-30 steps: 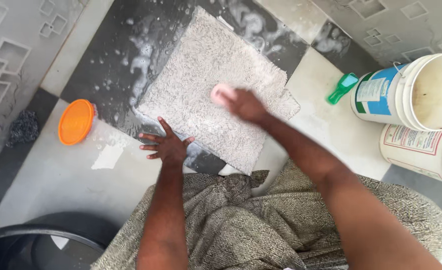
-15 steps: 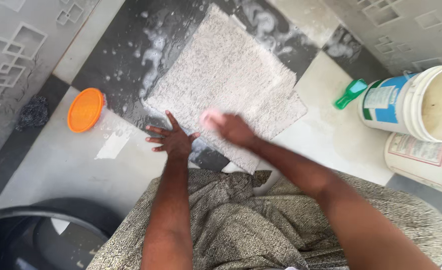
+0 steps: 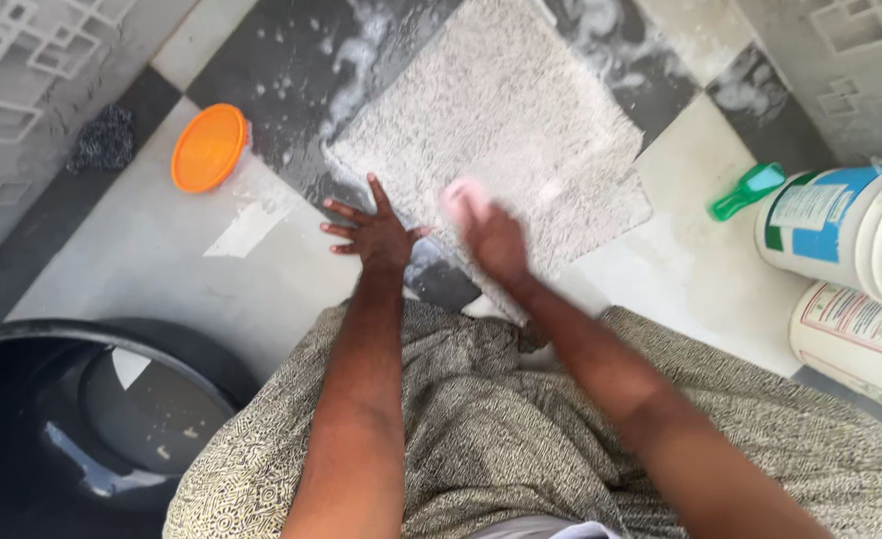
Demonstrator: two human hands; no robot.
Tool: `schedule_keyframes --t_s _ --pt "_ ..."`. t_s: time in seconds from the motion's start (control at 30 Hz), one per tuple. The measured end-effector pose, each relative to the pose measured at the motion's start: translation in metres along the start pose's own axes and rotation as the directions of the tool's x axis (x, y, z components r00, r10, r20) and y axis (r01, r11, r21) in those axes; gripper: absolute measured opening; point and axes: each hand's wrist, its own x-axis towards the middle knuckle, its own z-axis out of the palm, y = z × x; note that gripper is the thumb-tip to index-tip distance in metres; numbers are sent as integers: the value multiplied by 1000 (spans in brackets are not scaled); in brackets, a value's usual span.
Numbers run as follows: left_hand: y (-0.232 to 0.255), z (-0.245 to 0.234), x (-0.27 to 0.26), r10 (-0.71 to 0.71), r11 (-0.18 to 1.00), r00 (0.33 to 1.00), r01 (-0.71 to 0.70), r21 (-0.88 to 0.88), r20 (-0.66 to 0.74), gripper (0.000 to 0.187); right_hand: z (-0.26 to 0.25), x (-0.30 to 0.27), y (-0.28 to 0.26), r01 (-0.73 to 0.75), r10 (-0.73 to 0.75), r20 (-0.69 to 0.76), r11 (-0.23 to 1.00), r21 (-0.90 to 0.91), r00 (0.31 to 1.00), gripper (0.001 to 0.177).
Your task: The person scrubs a light-colored bath mat on a tiled floor using a pink scrubbing tool. They repeatedly rub the mat's surface, fold it to clean different sections, and work through soapy water.
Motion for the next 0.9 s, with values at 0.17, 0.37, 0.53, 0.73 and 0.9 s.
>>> schedule_keyframes --t_s 0.17,0.37,0.53,0.73,0.9 --pt "1 -2 0 -12 1000 1000 12 -3 12 137 -28 10 16 -242 257 -184 965 104 949 57" --pt "2 -5 -2 -1 998 1000 1 67 4 134 -10 4 -36 -142 143 19 935 326 989 46" --pt "2 0 1 -10 1000 1000 10 21 0 133 27 29 93 -335 346 -216 938 84 913 51" --pt "2 -3 -3 3 1000 1000 -2 15 -18 135 -4 19 -20 -107 102 35 909 404 994 45" --pt "-2 4 2 6 999 1000 -6 41 -15 136 -64 60 54 -253 181 208 876 411 961 42"
